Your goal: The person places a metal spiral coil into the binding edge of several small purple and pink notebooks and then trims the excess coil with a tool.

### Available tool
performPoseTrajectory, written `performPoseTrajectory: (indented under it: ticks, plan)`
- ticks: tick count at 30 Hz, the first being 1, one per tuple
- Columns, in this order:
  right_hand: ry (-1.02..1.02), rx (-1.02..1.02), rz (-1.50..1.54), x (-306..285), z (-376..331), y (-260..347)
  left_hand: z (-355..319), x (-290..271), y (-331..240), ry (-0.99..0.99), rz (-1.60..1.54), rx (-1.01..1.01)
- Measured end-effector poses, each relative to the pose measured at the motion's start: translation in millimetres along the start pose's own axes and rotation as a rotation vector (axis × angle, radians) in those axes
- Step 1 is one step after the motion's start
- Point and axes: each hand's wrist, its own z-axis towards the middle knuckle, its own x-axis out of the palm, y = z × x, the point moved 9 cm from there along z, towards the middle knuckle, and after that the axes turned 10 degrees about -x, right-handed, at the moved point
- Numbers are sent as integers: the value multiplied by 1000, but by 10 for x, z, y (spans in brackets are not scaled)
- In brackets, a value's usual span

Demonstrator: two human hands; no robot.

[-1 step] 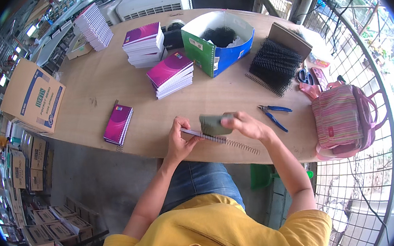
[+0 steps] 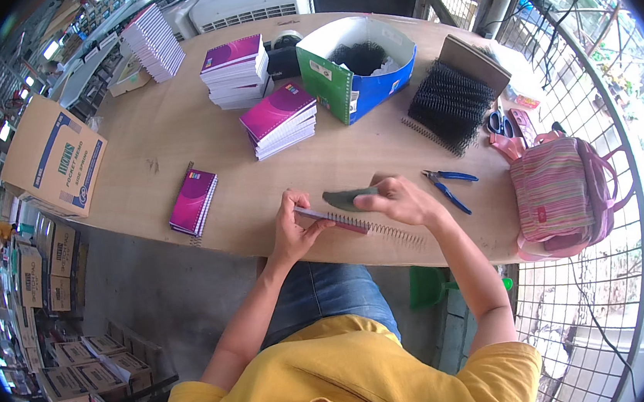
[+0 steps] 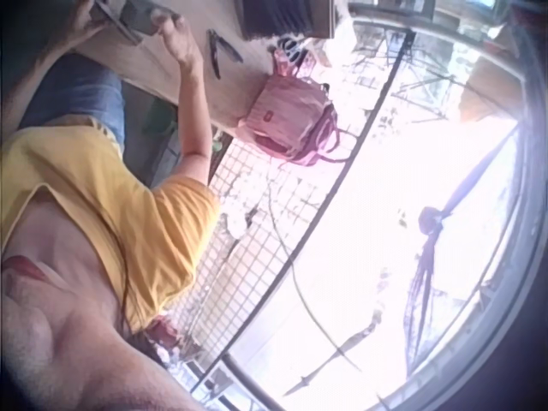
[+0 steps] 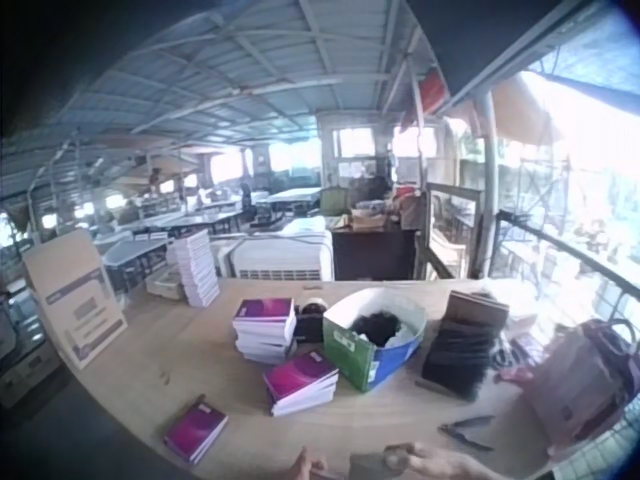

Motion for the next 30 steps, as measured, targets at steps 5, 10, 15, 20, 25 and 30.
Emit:
performPoseTrajectory:
  ticks: [5,10,15,20,25,30]
  plan:
    - [2,-196,333,58,-9,39,10,5,-18,11,-14,-17]
    - [-36,-115,46,105,64,-3,14,19,8,20,3,-55]
    - [-177,-72,140,-9,105,-100,1,0,87,4,-121,-85]
    - [-29,-215,-25,157,131,67,-30,-126,556,160,-498,-399]
    - [-12,-188,284,182,129,-64,26,-83,499,208,-409,-347]
    - [-14,-208,260,163,154,-21,20,-74,526,207,-412,-344]
